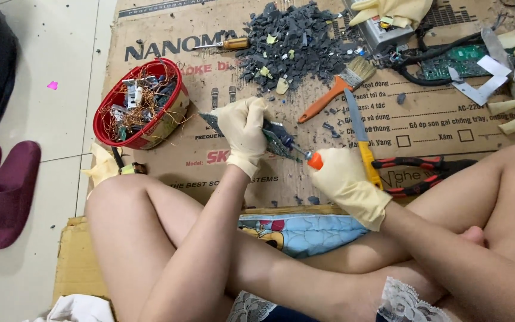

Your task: Removing electronic components from a circuit board using pliers and a screwdriver.

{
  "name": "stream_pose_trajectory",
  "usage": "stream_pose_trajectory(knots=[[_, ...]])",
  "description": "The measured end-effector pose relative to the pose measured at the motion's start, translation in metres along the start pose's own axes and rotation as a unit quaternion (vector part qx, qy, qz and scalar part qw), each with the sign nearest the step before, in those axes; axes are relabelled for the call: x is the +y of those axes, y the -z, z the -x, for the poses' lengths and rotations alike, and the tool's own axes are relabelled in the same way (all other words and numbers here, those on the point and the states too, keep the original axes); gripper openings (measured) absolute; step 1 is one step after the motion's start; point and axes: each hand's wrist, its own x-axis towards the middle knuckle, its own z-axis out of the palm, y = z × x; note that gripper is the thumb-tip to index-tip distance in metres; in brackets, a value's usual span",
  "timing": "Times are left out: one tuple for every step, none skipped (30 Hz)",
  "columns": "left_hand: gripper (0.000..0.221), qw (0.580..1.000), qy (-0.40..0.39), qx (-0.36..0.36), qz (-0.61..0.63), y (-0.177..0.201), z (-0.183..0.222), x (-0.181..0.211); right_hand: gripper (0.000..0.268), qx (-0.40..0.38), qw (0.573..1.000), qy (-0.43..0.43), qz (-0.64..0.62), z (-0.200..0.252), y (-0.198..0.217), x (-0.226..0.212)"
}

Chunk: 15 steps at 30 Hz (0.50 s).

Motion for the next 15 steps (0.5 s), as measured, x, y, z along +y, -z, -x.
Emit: stream_pose_trajectory(knots=[[0.036,1.0,-0.001,0.0,0.001,0.002,0.003,0.006,0.024,0.001,1.0,0.0,0.001,0.003,0.002,-0.001],[0.037,1.0,-0.018,-0.02,-0.012,0.002,0.006,0.012,0.026,-0.008,1.0,0.0,0.019,0.006,0.005,0.0],[0.037,0.998,-0.035,-0.04,-0.025,0.002,0.009,0.018,0.028,-0.017,0.999,0.0,0.036,0.008,0.009,0.0],[0.037,0.998,-0.039,-0.039,-0.023,-0.003,0.011,0.02,0.028,-0.013,0.999,0.001,0.037,0.008,0.012,0.001],[0.038,0.998,-0.049,-0.034,-0.016,-0.007,0.012,0.022,0.032,-0.026,0.998,0.0,0.061,0.009,0.014,0.001],[0.039,0.998,-0.054,-0.027,-0.017,-0.004,0.018,0.022,0.037,-0.047,0.996,0.004,0.081,0.012,0.01,-0.003],[0.039,0.998,-0.053,-0.024,-0.023,0.001,0.021,0.02,0.037,-0.051,0.996,0.009,0.079,0.012,0.005,-0.005],[0.04,0.998,-0.054,-0.027,-0.009,0.0,0.023,0.019,0.032,-0.051,0.999,0.013,-0.007,0.013,0.002,-0.003],[0.042,0.998,-0.055,-0.03,0.004,-0.002,0.025,0.018,0.027,-0.05,0.994,0.017,-0.093,0.013,-0.001,0.0],[0.042,0.998,-0.052,-0.029,0.003,0.0,0.025,0.022,0.027,-0.053,0.994,0.017,-0.092,0.014,0.001,0.0],[0.042,0.998,-0.049,-0.025,0.014,0.001,0.025,0.026,0.027,-0.049,0.99,0.026,-0.131,0.016,0.003,0.0],[0.042,0.998,-0.05,-0.022,0.028,0.0,0.021,0.03,0.027,-0.041,0.984,0.035,-0.17,0.015,0.007,0.001],[0.042,0.998,-0.051,-0.022,0.03,0.0,0.022,0.036,0.027,-0.04,0.984,0.034,-0.169,0.015,0.005,0.003],[0.041,0.998,-0.011,-0.02,0.057,0.0,0.021,0.042,0.028,-0.021,0.982,0.047,-0.183,0.014,0.003,0.004],[0.039,0.996,0.029,-0.019,0.084,0.001,0.021,0.048,0.029,-0.002,0.978,0.059,-0.198,0.013,0.0,0.005]])
